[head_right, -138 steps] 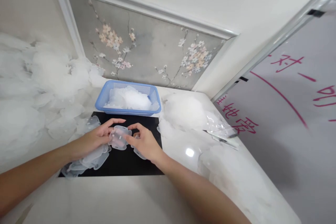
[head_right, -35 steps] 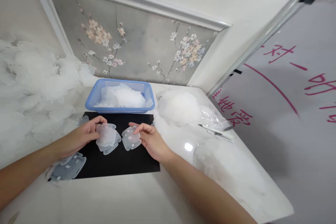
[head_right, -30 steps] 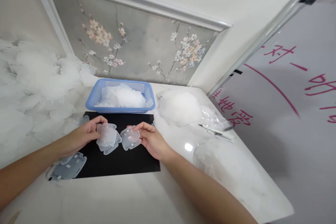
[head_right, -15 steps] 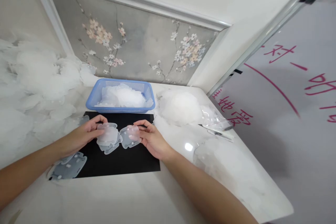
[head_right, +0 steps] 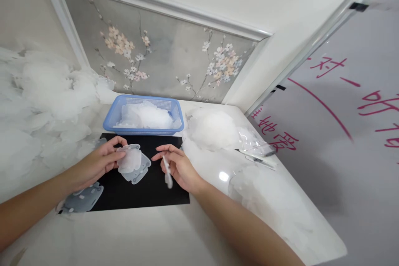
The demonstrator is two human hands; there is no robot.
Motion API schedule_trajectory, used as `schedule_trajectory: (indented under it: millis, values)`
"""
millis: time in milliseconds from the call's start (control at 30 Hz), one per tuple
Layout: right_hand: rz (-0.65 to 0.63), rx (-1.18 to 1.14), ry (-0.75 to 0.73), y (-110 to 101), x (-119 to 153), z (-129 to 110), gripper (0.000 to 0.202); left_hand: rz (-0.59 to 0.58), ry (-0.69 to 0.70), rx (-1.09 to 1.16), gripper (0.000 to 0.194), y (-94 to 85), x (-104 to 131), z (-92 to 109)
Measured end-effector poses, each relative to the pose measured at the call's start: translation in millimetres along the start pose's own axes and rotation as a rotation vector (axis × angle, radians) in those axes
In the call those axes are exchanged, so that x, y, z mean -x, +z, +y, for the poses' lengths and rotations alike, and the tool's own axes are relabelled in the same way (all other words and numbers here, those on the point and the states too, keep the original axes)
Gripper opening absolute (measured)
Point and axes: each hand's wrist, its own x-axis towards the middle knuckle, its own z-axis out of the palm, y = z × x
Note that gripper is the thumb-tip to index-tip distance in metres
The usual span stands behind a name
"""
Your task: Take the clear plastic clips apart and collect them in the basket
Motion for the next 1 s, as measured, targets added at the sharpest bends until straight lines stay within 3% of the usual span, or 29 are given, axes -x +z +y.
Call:
schedule_trajectory:
  millis: [200, 500, 633, 767, 1000]
  values:
    - [-0.051, 0.26, 0.023, 13, 4, 0, 0.028, -0.049, -0.016, 0.156, 0.034, 13.2, 5, 3]
    - [0.034, 0.077, 0.067, -1, 1, -3, 0.031, 0.185, -0.027, 0.271, 0.017, -1.5, -6, 6]
    - [0.032, 0.028, 0.073, -4, 1, -3, 0.029, 0.128, -0.053, 0.234, 0.015, -1.9, -6, 6]
    - [0.038, 0.019, 0.077, -5, 1, -3, 0.027, 0.057, -0.078, 0.178, 0.028, -1.8, -3, 7]
    - [0.045, 0.027, 0.072, -5, 1, -4, 0.028, 0.062, -0.079, 0.142, 0.042, -4.1, -1, 10]
